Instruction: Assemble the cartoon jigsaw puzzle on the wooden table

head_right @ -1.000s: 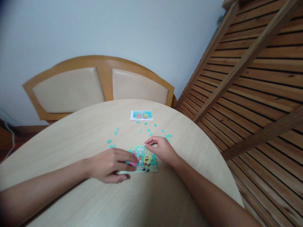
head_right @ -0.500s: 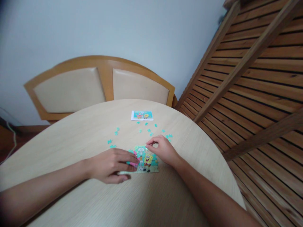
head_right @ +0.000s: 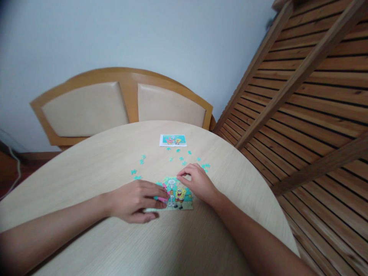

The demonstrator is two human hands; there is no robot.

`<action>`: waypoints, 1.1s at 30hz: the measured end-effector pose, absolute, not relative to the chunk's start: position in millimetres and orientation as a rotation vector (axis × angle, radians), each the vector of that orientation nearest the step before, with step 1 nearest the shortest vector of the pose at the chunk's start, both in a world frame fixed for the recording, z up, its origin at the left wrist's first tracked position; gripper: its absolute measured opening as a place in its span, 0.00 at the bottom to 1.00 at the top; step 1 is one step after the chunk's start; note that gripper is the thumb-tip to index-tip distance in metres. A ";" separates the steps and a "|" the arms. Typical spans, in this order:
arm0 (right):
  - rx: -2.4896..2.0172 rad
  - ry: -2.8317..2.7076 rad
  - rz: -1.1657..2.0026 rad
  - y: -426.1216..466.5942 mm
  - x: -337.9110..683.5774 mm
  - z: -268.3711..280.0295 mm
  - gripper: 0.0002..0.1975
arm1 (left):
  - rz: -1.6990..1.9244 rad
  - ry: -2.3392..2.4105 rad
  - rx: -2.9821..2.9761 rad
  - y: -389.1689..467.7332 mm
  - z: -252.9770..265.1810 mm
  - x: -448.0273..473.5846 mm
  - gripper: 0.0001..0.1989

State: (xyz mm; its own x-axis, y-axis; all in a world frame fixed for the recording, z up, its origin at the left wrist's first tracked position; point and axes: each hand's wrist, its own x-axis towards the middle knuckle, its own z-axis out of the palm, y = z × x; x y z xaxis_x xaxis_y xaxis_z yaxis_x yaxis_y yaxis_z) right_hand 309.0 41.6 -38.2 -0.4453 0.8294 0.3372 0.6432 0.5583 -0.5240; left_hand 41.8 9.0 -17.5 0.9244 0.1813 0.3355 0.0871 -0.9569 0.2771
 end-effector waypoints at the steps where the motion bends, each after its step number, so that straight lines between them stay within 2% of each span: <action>1: -1.175 -2.236 0.423 41.4 309.1 -37.7 0.03 | 0.531 0.198 2.824 9.0 -17.3 41.9 0.14; 6: -1.184 -2.237 0.337 42.2 312.6 -36.5 0.06 | 0.507 0.199 2.836 9.0 -16.8 42.1 0.14; 11: -1.241 -2.284 0.240 43.7 318.3 -43.2 0.20 | 0.509 0.209 2.842 8.2 -16.6 42.9 0.14; 14: -1.310 -2.373 0.245 42.9 319.0 -47.3 0.24 | 0.536 0.208 2.844 7.8 -18.3 43.6 0.14; 23: -1.401 -2.370 0.251 47.7 328.9 -46.8 0.22 | 0.749 0.885 2.731 30.4 -17.8 22.8 0.12; 33: -1.227 -2.456 0.283 41.5 327.2 -38.4 0.21 | 0.687 0.941 2.644 84.2 -21.9 -35.8 0.12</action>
State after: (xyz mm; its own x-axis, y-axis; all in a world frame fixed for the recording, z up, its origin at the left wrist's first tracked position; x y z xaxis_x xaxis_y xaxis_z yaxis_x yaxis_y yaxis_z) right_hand 327.2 41.5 -38.4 -0.5469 0.8011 0.2432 0.7246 0.5984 -0.3418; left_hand -35.8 84.2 -21.9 0.6802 0.6458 0.3468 0.5272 -0.7597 0.3806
